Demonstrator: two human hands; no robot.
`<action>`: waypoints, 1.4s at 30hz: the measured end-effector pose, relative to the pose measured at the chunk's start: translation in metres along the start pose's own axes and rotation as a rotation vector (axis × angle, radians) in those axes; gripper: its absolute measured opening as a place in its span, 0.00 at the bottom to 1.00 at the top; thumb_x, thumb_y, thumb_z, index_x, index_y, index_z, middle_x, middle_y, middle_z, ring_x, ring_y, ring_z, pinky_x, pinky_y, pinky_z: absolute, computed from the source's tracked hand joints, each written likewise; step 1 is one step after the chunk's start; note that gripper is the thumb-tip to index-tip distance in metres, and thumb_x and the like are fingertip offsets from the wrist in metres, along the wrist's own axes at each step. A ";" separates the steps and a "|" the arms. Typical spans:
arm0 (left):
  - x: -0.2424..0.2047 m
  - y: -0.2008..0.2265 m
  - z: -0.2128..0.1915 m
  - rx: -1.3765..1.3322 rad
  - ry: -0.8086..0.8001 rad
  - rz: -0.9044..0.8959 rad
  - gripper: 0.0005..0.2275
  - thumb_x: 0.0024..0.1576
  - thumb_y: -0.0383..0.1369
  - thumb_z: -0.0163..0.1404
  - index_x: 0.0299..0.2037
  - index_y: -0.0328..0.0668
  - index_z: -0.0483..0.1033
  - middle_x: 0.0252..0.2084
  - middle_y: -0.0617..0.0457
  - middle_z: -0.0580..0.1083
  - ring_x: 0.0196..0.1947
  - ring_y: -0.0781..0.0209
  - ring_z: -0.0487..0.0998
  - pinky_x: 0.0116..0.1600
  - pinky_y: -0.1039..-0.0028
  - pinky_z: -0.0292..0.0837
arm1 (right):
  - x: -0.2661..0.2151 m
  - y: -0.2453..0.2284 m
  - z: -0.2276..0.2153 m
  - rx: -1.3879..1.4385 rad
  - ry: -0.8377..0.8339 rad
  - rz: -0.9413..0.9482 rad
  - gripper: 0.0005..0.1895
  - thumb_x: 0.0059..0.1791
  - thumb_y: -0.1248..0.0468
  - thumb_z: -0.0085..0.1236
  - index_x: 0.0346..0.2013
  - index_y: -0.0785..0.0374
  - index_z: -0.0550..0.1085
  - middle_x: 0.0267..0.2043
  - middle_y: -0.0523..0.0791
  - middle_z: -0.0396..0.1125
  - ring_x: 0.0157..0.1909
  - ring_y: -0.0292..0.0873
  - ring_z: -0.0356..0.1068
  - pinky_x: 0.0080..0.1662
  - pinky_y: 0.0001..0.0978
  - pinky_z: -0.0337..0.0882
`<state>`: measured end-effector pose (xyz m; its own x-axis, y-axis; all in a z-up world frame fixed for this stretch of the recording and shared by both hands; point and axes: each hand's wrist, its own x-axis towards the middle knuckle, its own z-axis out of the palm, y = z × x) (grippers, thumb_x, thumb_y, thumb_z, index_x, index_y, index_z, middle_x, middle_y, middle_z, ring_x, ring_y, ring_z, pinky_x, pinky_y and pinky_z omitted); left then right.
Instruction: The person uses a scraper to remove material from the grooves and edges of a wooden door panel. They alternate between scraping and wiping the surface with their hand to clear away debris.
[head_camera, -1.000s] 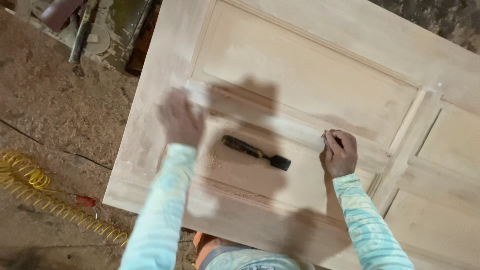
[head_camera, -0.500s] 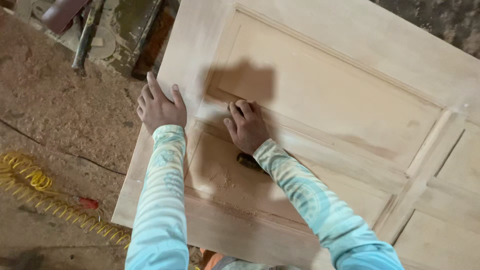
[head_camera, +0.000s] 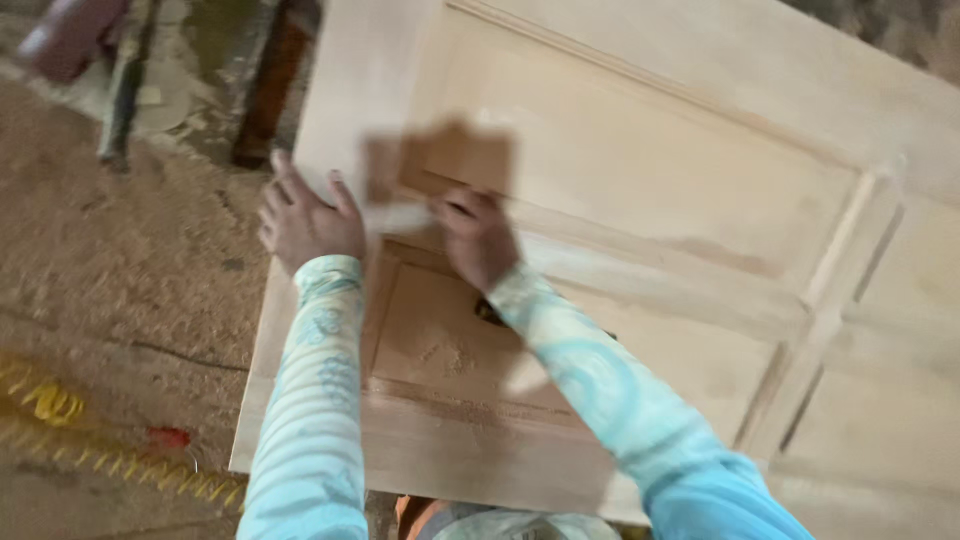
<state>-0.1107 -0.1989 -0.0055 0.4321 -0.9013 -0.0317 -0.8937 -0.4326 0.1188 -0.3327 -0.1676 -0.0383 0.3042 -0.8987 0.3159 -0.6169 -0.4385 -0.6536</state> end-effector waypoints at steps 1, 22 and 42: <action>-0.003 0.000 0.001 -0.011 -0.005 0.024 0.30 0.68 0.50 0.42 0.75 0.41 0.55 0.62 0.37 0.69 0.60 0.38 0.70 0.59 0.46 0.65 | 0.001 -0.002 0.008 0.018 -0.021 0.015 0.17 0.45 0.78 0.54 0.47 0.67 0.79 0.46 0.48 0.72 0.51 0.51 0.67 0.56 0.43 0.71; -0.010 0.004 -0.012 -0.062 -0.083 -0.012 0.29 0.73 0.47 0.41 0.78 0.37 0.52 0.66 0.27 0.66 0.66 0.29 0.66 0.65 0.39 0.61 | -0.110 0.076 -0.096 -0.070 -0.001 0.156 0.12 0.51 0.75 0.52 0.47 0.62 0.77 0.51 0.46 0.70 0.59 0.48 0.67 0.64 0.41 0.71; -0.008 0.015 -0.006 -0.042 -0.008 0.040 0.27 0.73 0.43 0.45 0.76 0.34 0.56 0.66 0.31 0.68 0.64 0.31 0.69 0.62 0.41 0.64 | -0.128 0.119 -0.233 -0.173 -0.025 0.208 0.07 0.48 0.72 0.64 0.40 0.67 0.76 0.43 0.49 0.70 0.46 0.52 0.68 0.50 0.47 0.70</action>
<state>-0.1270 -0.1979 0.0030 0.3949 -0.9181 -0.0340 -0.9043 -0.3949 0.1621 -0.6143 -0.1057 0.0037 0.1748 -0.9701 0.1686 -0.7821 -0.2408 -0.5748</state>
